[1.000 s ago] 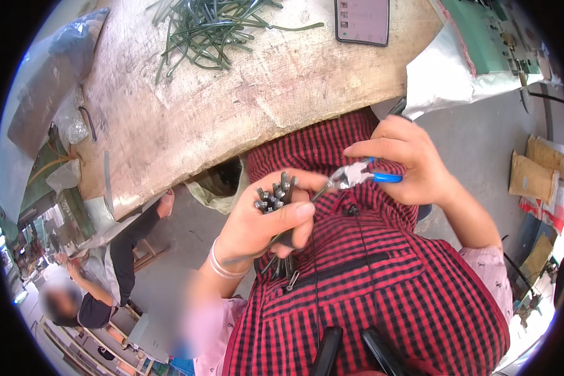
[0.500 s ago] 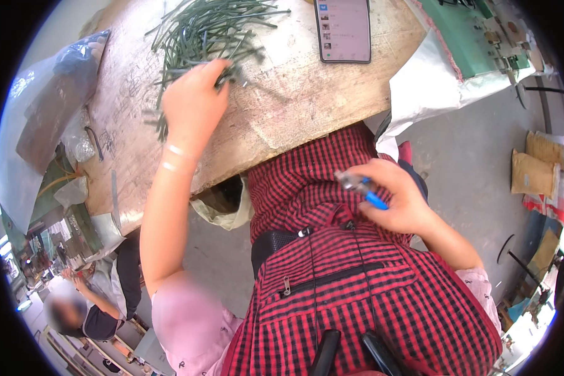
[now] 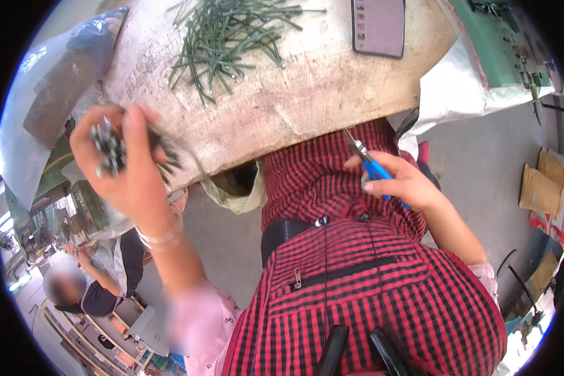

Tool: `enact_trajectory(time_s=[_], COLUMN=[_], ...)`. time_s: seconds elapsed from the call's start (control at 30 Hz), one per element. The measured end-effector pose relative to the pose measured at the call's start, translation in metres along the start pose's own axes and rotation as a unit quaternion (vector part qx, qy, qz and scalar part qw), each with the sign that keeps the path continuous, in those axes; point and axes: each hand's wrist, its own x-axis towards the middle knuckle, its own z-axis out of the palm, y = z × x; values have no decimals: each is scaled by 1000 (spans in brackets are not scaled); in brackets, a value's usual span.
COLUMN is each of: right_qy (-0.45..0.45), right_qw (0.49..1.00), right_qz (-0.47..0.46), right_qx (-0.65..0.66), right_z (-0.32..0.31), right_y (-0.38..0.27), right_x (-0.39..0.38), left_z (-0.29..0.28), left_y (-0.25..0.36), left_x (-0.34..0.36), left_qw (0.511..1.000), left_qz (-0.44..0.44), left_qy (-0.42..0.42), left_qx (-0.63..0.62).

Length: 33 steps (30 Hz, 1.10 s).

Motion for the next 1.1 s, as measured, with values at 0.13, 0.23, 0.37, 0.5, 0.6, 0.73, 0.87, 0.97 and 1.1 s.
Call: enact_trajectory(time_s=[0.13, 0.23, 0.37, 0.5, 0.6, 0.73, 0.87, 0.97, 1.1], right_qy=[114, 188, 211, 214, 213, 212, 196, 158, 142], right_qw=[961, 846, 778, 728, 708, 673, 592, 514, 451], right_qz=[-154, -271, -300, -309, -291, -282, -358, -440, -492], right_qx=[-202, -418, -510, -573, -607, -650, -695, -718, -731], right_z=[23, 30, 40, 47, 53, 61, 39, 21, 16], right_y=[-31, -61, -71, -66, -70, -76, -78, -87, -94], right_x=[-15, -12, -14, -10, -14, -23, -18, -19, -15], left_z=[19, 34, 29, 20, 15, 10, 9, 6, 6], left_y=[17, 7, 16, 19, 19, 29, 33, 33, 28], left_x=[-77, -92, -93, -94, -93, -77, -71, -61, -57], left_qw=[944, 878, 802, 787, 780, 727, 728, 688, 669], left_qz=[-227, -330, -418, -435, -445, -504, -492, -501, -486], left_qy=[-205, -251, -274, -281, -279, -298, -358, -454, -507], left_qx=[-122, -238, -325, -335, -341, -358, -315, -263, -242])
